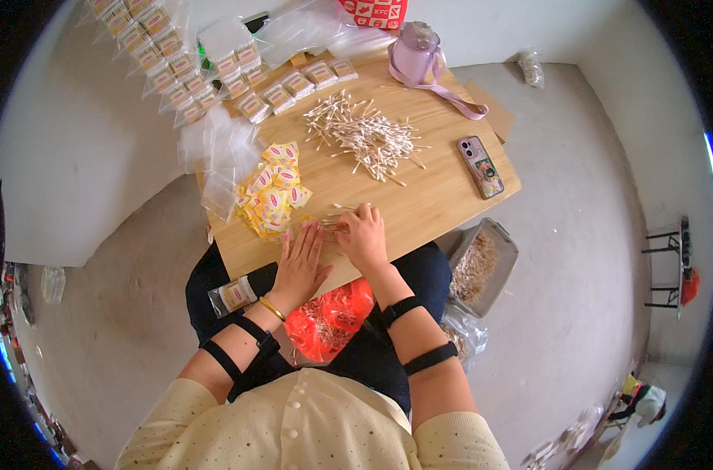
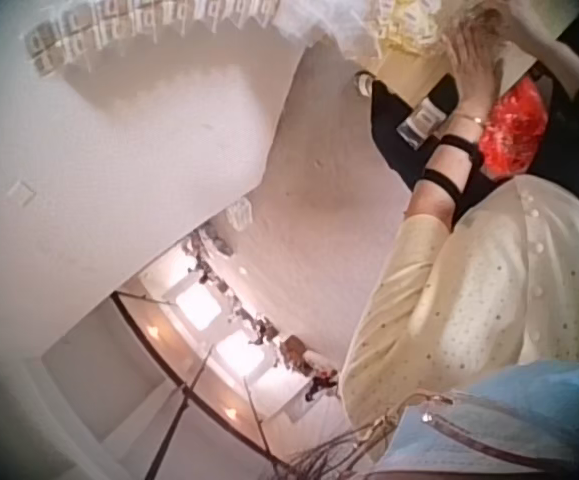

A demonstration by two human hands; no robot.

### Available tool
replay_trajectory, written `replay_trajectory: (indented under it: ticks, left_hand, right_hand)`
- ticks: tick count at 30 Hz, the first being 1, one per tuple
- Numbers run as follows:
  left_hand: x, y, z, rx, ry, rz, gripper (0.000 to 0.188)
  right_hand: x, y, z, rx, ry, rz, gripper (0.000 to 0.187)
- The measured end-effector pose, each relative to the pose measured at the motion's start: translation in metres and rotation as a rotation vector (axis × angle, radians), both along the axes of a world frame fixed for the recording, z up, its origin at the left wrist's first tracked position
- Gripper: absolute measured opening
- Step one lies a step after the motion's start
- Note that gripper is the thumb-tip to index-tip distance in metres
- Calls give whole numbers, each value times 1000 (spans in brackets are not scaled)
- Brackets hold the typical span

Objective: Packaging bunches of cotton swabs into small clear plastic bags.

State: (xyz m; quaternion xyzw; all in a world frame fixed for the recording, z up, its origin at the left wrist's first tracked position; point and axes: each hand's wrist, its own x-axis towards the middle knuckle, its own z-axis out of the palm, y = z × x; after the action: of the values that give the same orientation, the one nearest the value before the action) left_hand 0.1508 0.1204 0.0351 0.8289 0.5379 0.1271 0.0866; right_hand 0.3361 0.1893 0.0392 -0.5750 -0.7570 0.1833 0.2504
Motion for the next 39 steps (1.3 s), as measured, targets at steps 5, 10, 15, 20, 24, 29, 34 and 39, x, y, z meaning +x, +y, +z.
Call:
replay_trajectory:
  ticks: [5,10,15,20,24,29,34,39]
  left_hand:
    - [0,4,-2,-16,17,-1,86]
    - [2,7,1,-14,24,-6,85]
    - [2,8,6,-12,49,0,82]
    - [4,9,8,-24,18,6,79]
    - [8,7,7,-38,27,0,79]
    - [12,4,7,-42,-7,13,81]
    - [11,5,7,-15,-17,-4,82]
    - [11,12,15,-41,3,2,81]
  right_hand:
    - [10,7,-1,-12,2,1,14]
    - [23,9,2,-58,14,11,13]
    - [36,9,4,-83,31,43,13]
    - [48,12,3,-96,75,47,13]
    - [45,12,-2,-80,102,28,11]
    - [27,4,-2,-28,99,0,11]
    - [29,0,1,-51,173,-35,10]
    - [51,4,1,-51,137,-100,10]
